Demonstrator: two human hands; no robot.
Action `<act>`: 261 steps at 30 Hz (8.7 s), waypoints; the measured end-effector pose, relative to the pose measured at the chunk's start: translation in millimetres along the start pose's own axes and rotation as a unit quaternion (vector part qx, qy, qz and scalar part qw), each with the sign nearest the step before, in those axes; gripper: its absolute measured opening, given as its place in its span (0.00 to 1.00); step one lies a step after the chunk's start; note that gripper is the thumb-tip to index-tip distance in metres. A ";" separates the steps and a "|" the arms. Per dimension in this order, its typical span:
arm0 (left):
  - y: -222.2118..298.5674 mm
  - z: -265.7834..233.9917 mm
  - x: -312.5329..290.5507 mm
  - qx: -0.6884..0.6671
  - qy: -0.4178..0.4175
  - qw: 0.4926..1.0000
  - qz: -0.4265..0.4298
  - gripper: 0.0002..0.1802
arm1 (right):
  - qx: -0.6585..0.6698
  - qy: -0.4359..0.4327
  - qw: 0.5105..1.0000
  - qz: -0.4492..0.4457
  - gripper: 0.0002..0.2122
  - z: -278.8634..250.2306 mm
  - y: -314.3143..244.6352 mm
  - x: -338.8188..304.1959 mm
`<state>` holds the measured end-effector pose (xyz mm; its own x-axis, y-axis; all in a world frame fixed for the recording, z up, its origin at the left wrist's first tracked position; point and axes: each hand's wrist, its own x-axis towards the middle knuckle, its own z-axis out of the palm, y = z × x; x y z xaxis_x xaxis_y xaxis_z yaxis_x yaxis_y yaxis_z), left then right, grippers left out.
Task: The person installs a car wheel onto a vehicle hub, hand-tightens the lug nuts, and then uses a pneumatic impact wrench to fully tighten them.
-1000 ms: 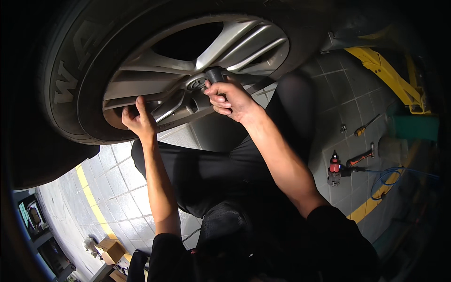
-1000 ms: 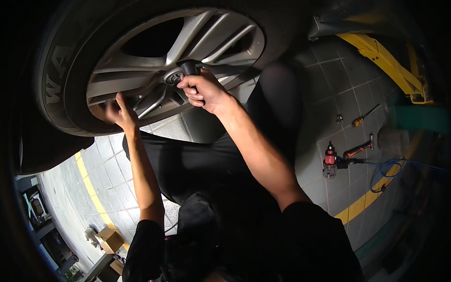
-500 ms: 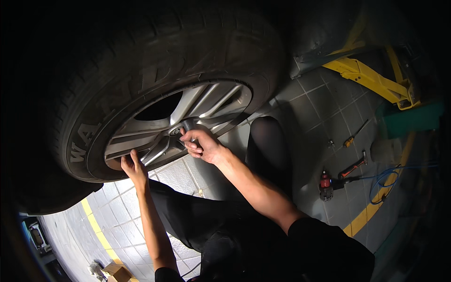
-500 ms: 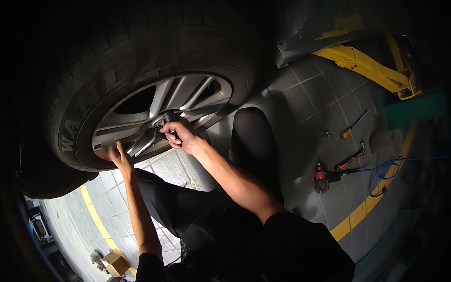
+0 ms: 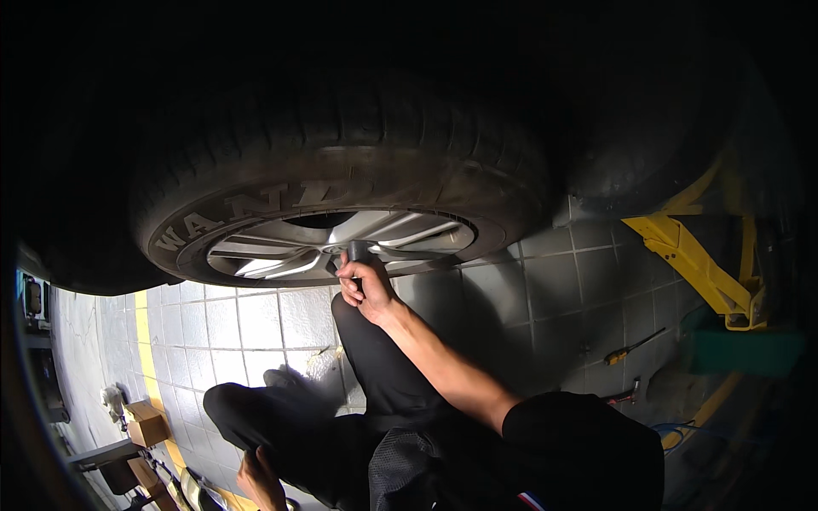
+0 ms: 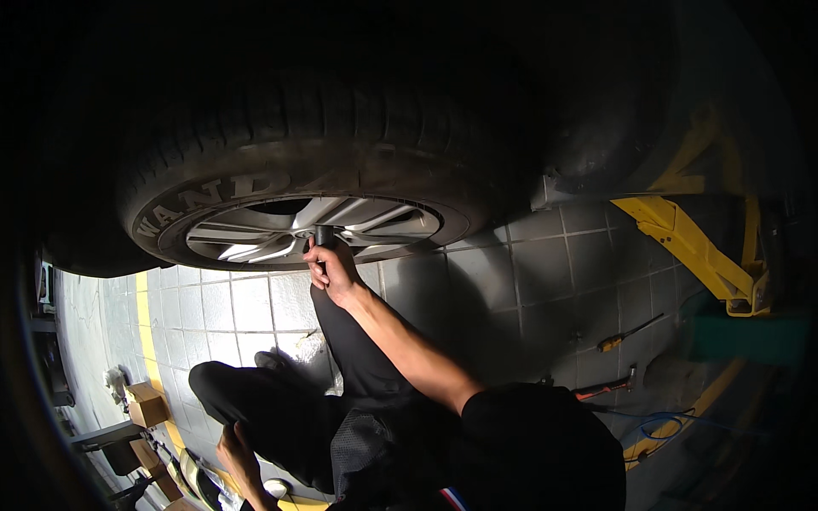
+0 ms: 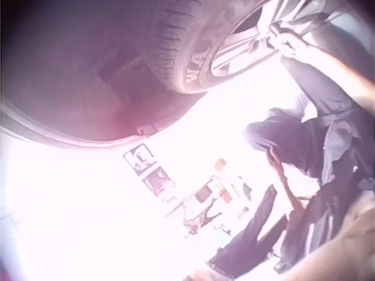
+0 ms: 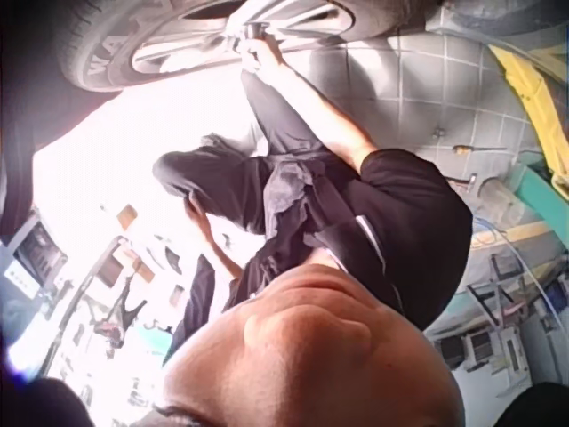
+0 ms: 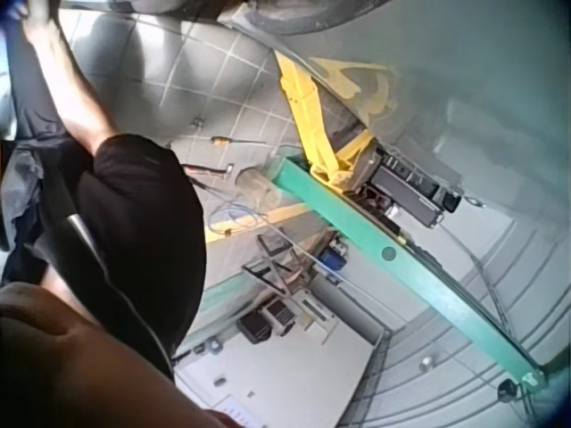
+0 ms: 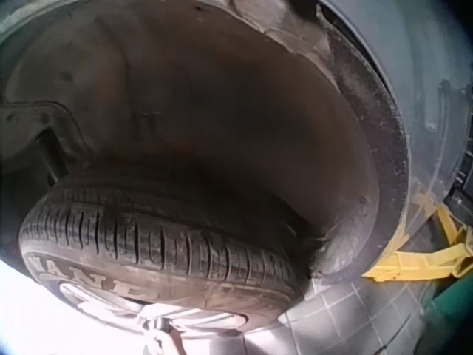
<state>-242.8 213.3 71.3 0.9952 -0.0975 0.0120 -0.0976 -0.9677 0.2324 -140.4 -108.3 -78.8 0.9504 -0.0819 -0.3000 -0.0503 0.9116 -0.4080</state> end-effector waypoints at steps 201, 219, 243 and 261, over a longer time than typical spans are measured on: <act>55.6 232.9 194.6 -0.592 -0.279 0.750 0.091 0.17 | -0.284 0.434 0.732 -0.441 0.09 -31.5 48.1 37.7; 47.7 245.7 193.4 -0.545 -0.253 0.790 0.122 0.21 | -0.046 0.341 0.904 -0.253 0.17 -14.4 38.3 36.3; 52.6 247.0 191.0 -0.556 -0.227 0.775 0.196 0.19 | -0.015 0.322 0.915 -0.243 0.19 -15.2 39.9 37.2; 52.9 210.9 180.6 -0.582 -0.235 0.748 0.216 0.21 | 0.016 0.310 0.919 -0.242 0.17 -16.5 46.7 41.1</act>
<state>-70.6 95.5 -119.3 0.7330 -0.6784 0.0501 -0.0605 0.0082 0.9981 -108.7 -75.8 -124.4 0.5012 -0.6858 -0.5277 0.3503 0.7184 -0.6009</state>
